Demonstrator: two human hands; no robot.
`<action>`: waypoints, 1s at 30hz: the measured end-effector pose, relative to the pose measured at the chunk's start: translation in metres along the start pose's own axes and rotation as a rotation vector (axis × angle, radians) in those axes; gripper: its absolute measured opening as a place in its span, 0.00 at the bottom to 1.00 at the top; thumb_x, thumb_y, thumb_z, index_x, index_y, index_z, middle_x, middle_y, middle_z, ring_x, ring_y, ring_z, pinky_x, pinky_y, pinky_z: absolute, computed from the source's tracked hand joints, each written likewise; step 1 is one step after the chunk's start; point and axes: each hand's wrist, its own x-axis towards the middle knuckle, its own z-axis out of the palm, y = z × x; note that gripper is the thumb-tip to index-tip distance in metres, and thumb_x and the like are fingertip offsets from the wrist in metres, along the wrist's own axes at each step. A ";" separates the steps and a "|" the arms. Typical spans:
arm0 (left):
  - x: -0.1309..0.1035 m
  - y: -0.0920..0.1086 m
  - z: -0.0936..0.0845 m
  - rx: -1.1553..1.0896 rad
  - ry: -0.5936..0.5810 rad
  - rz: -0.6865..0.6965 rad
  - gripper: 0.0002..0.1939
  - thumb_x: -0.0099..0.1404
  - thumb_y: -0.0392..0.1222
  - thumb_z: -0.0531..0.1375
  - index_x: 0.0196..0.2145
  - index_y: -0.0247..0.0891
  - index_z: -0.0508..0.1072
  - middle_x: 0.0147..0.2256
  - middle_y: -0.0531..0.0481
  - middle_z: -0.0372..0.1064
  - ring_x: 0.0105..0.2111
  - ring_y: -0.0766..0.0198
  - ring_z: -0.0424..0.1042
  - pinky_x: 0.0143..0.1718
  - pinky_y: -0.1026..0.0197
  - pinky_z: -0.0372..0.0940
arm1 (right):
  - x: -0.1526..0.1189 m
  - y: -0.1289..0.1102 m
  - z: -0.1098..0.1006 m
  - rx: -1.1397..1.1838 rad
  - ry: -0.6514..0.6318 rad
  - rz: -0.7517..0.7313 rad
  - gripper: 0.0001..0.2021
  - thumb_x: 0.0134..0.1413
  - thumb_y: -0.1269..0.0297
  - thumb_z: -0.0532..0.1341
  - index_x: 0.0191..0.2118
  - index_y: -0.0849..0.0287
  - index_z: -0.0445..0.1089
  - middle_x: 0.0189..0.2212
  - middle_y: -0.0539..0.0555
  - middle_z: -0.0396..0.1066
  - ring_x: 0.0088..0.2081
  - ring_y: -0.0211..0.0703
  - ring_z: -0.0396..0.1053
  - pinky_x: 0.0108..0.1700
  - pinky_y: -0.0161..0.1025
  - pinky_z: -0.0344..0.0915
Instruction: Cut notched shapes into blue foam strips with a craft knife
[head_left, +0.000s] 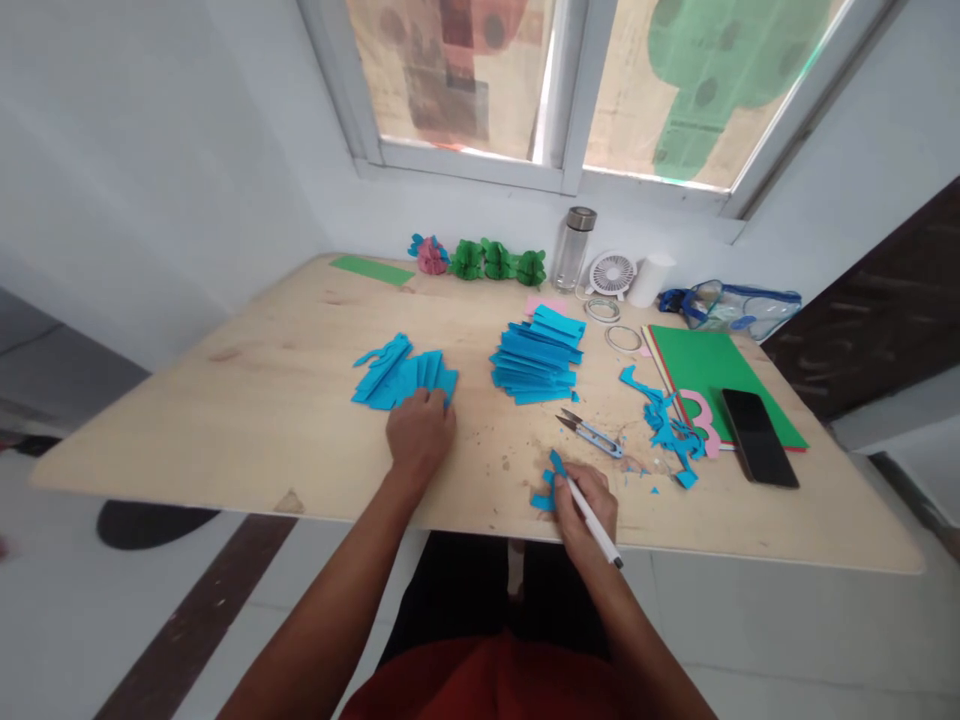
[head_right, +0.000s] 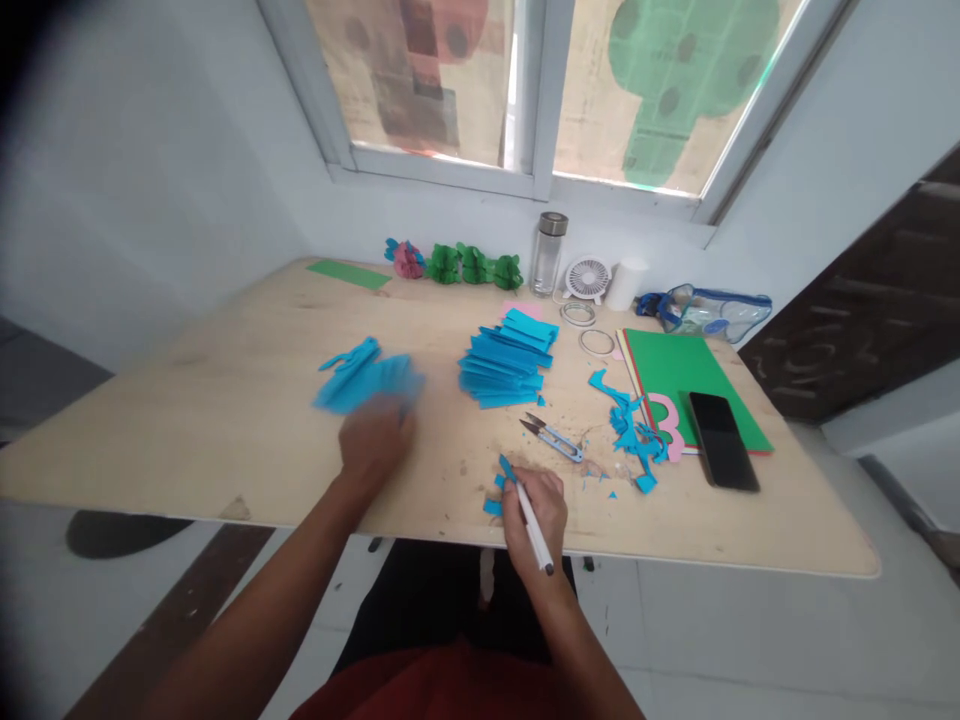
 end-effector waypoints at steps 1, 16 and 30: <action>-0.001 0.001 -0.001 -0.023 0.004 -0.003 0.14 0.68 0.40 0.50 0.39 0.35 0.74 0.42 0.33 0.73 0.45 0.42 0.72 0.43 0.47 0.63 | 0.000 0.000 0.000 0.000 0.000 0.000 0.10 0.62 0.62 0.56 0.37 0.55 0.75 0.34 0.54 0.79 0.39 0.48 0.75 0.45 0.46 0.68; -0.066 0.058 0.000 -0.787 -0.375 0.379 0.13 0.66 0.45 0.57 0.41 0.40 0.78 0.37 0.48 0.80 0.38 0.60 0.78 0.44 0.58 0.70 | 0.011 -0.007 0.004 0.089 0.015 0.126 0.11 0.62 0.60 0.56 0.35 0.55 0.76 0.34 0.53 0.79 0.38 0.45 0.75 0.44 0.41 0.68; 0.006 0.044 0.010 -0.322 -0.015 0.459 0.12 0.69 0.38 0.51 0.38 0.37 0.76 0.39 0.42 0.76 0.42 0.53 0.73 0.45 0.52 0.63 | 0.016 0.008 0.003 0.132 0.031 0.261 0.11 0.59 0.57 0.59 0.35 0.56 0.77 0.30 0.52 0.77 0.34 0.44 0.72 0.38 0.38 0.66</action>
